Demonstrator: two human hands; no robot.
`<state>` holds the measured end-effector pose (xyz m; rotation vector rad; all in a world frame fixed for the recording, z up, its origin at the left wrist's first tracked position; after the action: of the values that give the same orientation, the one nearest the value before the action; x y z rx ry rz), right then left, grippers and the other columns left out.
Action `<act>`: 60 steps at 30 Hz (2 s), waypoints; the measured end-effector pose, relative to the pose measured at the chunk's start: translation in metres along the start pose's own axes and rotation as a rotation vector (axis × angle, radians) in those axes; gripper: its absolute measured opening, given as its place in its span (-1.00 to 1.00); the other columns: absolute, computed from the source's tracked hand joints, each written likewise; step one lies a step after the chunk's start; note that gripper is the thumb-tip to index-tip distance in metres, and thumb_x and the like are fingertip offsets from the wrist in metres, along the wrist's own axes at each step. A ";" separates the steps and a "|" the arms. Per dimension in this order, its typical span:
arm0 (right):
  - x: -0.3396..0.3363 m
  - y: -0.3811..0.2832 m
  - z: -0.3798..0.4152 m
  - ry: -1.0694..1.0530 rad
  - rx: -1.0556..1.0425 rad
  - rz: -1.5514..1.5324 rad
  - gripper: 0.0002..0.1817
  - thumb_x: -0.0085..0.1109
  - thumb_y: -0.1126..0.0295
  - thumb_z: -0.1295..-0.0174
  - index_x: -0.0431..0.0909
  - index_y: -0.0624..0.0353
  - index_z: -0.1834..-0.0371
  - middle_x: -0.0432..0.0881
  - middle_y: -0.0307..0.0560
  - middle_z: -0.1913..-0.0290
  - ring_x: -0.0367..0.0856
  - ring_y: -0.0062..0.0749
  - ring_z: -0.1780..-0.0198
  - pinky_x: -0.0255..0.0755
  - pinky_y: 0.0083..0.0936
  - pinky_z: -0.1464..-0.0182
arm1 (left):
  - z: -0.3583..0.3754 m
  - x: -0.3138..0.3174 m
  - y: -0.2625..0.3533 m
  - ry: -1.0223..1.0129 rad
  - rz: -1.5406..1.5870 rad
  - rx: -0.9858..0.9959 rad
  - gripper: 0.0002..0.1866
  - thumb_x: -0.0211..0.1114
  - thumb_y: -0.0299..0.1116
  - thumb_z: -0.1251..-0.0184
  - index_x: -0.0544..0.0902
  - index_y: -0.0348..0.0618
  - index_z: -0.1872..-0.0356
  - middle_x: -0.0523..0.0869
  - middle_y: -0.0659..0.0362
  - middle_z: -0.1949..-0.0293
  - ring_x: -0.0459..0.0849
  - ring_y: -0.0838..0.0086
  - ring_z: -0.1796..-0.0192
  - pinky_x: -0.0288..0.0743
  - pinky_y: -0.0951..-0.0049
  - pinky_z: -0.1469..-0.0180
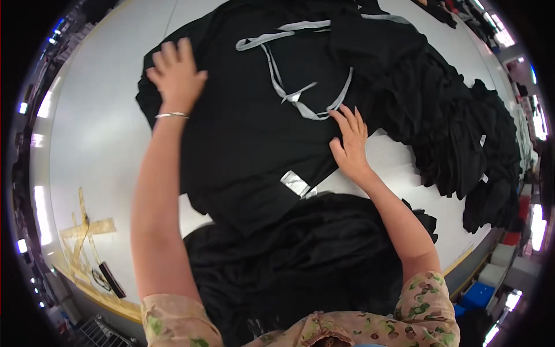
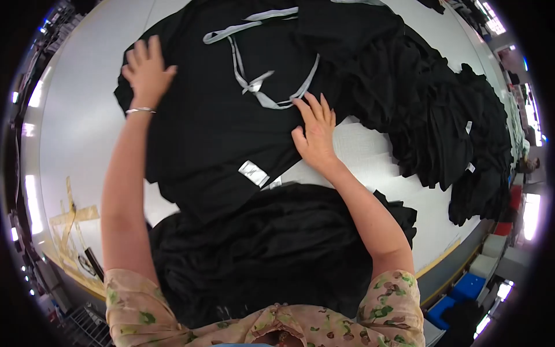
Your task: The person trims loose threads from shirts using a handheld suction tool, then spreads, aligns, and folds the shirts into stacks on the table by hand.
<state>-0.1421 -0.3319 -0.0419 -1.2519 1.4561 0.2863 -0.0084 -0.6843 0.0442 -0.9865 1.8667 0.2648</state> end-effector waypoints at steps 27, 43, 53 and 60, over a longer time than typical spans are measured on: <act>0.020 -0.006 -0.102 -0.138 -0.152 0.198 -0.53 0.26 0.29 -0.17 0.53 -0.10 -0.21 0.48 -0.16 -0.31 0.43 0.00 -0.32 0.35 0.03 -0.31 | 0.282 -0.109 -0.105 -0.857 0.514 0.161 -0.57 0.40 -0.06 -0.31 0.68 -0.31 0.44 0.62 -0.17 0.58 0.67 -0.05 0.45 0.50 0.08 0.37; 0.122 -0.073 -0.328 0.008 -0.235 0.558 -0.60 -0.03 0.11 -0.41 0.64 0.14 -0.05 0.61 0.11 -0.18 0.65 0.09 -0.12 0.52 -0.04 -0.20 | -0.051 0.069 -0.137 0.005 0.309 -0.220 -0.45 0.14 -0.05 -0.37 0.59 -0.46 -0.05 0.65 -0.34 -0.07 0.67 -0.15 -0.13 0.53 -0.03 -0.19; 0.113 0.056 -0.349 0.060 0.090 0.231 -0.28 -0.10 -0.29 -0.39 0.46 0.09 -0.31 0.62 0.28 -0.16 0.52 0.28 -0.24 0.40 0.07 -0.26 | 0.022 0.130 -0.169 -0.031 0.002 -0.176 -0.46 0.06 0.03 -0.48 0.43 0.03 -0.37 0.38 -0.16 -0.42 0.25 -0.14 -0.50 0.23 -0.37 -0.34; 0.113 -0.173 -0.148 -0.187 -0.095 -0.244 -0.61 0.25 0.12 -0.03 0.74 0.13 0.15 0.69 0.08 -0.03 0.66 0.03 -0.11 0.49 -0.07 -0.20 | 0.108 0.087 -0.039 -0.240 0.496 -0.062 -0.55 0.13 -0.10 -0.42 0.45 0.26 -0.32 0.33 0.03 -0.50 0.13 -0.09 -0.59 0.11 -0.48 -0.40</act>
<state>-0.0653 -0.5720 -0.0084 -1.4246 1.1292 0.3022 0.0731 -0.6943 -0.0739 -0.4894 1.8612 0.7079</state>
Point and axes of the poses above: each hand's wrist, its own z-axis away from the middle knuckle, its own x-axis out of the palm, y = z × x, the point moved 4 cm from there along -z, towards the middle knuckle
